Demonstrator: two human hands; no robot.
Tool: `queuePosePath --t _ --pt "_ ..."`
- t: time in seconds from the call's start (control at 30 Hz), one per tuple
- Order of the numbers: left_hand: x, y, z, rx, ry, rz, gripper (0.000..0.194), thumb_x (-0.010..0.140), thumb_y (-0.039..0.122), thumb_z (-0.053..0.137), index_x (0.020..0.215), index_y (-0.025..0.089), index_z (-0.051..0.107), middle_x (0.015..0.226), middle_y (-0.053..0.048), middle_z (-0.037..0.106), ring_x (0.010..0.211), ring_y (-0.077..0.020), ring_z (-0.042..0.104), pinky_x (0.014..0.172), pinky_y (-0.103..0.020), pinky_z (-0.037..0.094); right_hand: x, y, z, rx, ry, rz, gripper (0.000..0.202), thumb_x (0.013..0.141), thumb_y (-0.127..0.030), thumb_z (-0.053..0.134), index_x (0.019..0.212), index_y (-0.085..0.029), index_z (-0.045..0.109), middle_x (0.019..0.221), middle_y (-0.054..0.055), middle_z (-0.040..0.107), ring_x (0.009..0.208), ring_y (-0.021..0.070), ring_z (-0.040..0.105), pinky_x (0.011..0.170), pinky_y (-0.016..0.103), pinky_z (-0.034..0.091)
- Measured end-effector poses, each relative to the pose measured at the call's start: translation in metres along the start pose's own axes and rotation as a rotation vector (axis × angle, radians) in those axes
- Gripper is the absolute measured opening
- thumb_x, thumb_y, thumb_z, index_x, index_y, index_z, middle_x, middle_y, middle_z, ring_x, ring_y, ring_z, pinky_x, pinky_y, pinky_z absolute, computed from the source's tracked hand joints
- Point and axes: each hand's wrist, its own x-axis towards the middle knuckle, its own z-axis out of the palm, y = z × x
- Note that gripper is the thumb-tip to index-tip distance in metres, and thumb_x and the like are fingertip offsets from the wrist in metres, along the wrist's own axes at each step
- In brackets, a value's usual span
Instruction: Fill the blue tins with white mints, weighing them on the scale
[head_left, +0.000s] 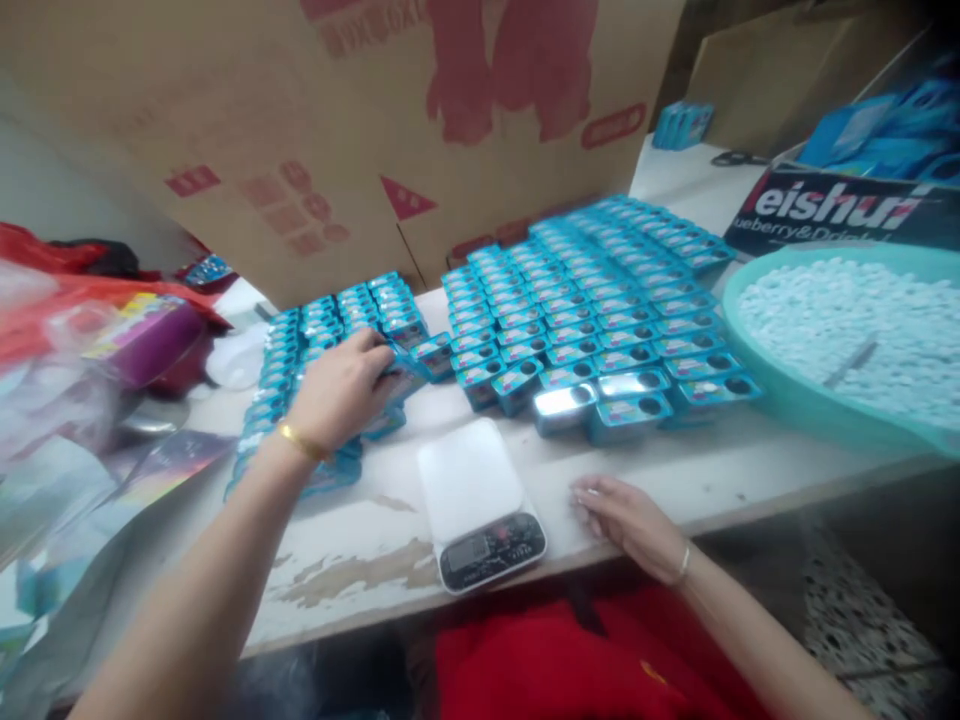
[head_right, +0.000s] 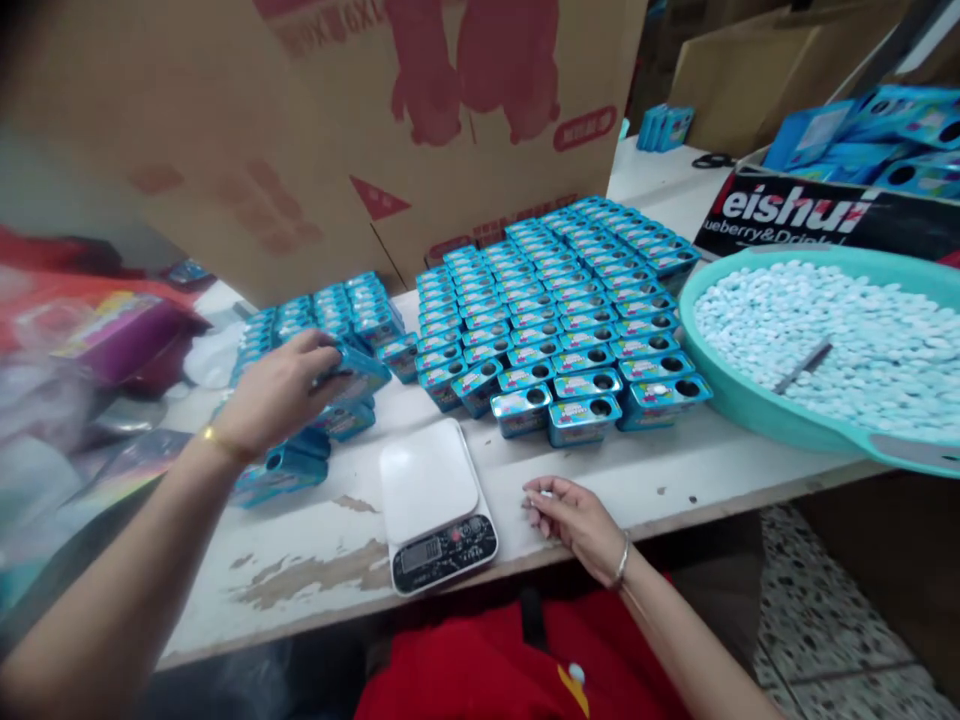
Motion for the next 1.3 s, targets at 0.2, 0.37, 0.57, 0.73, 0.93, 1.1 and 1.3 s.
queuePosePath --t 0.2,0.37,0.57,0.73,0.93,1.1,1.3 --pt "-0.045 0.085 0.007 -0.167 -0.253 0.167 0.012 0.087 0.028 0.05 0.086 0.017 0.054 0.089 -0.005 0.06 0.077 -0.017 0.058 0.064 -0.027 0.042 -0.004 0.002 -0.004 -0.05 0.009 0.039 0.043 0.06 -0.036 0.083 0.093 -0.016 0.064 0.066 -0.001 0.063 0.057 0.0073 0.05 0.057 0.021 0.038" --pt "-0.053 0.091 0.014 -0.271 -0.14 0.146 0.024 0.086 0.036 0.055 0.1 0.016 0.053 0.096 -0.008 0.063 0.087 -0.0218 0.061 0.072 -0.032 0.046 -0.004 0.004 -0.004 -0.026 -0.009 -0.003 0.04 0.061 -0.036 0.083 0.091 -0.016 0.065 0.065 -0.001 0.063 0.057 0.0067 0.05 0.059 0.021 0.039" --pt "-0.091 0.065 0.021 -0.535 0.248 -0.197 0.031 0.086 0.042 0.055 0.105 0.018 0.056 0.1 -0.006 0.065 0.091 -0.0181 0.062 0.083 -0.032 0.049 -0.004 0.006 -0.007 -0.03 0.004 -0.006 0.041 0.06 -0.036 0.083 0.091 -0.016 0.066 0.074 0.002 0.068 0.064 0.0087 0.058 0.065 0.022 0.045" --pt "-0.147 0.065 0.072 -0.667 0.274 -0.545 0.026 0.085 0.041 0.054 0.096 0.017 0.058 0.084 -0.003 0.064 0.076 -0.0142 0.061 0.075 -0.029 0.05 -0.004 0.005 -0.004 -0.095 0.047 0.026 0.044 0.054 -0.037 0.085 0.089 -0.016 0.068 0.083 0.007 0.072 0.074 0.014 0.065 0.073 0.026 0.05" --pt "-0.195 0.092 0.138 -0.771 0.133 -0.714 0.026 0.087 0.04 0.05 0.097 0.018 0.057 0.089 -0.006 0.064 0.08 -0.0169 0.061 0.079 -0.034 0.051 0.001 0.004 0.003 -0.146 0.115 -0.003 0.042 0.052 -0.04 0.086 0.079 -0.014 0.067 0.075 0.007 0.071 0.064 0.0123 0.063 0.068 0.027 0.052" --pt "-0.2 0.097 0.15 -0.772 0.169 -0.713 0.025 0.088 0.038 0.049 0.098 0.017 0.056 0.089 -0.006 0.06 0.08 -0.0168 0.059 0.079 -0.033 0.05 -0.002 -0.02 0.029 -0.421 0.103 -0.121 0.042 0.059 -0.05 0.079 0.074 -0.014 0.064 0.055 0.002 0.063 0.047 0.0091 0.05 0.05 0.025 0.043" --pt "-0.194 0.094 0.147 -0.767 0.179 -0.706 0.024 0.088 0.038 0.049 0.096 0.017 0.057 0.088 -0.005 0.061 0.076 -0.0157 0.057 0.075 -0.032 0.049 -0.003 -0.073 0.096 -0.825 -0.086 -0.637 0.014 0.082 -0.029 0.061 0.079 -0.016 0.066 0.055 -0.002 0.058 0.052 0.0104 0.051 0.058 0.027 0.041"
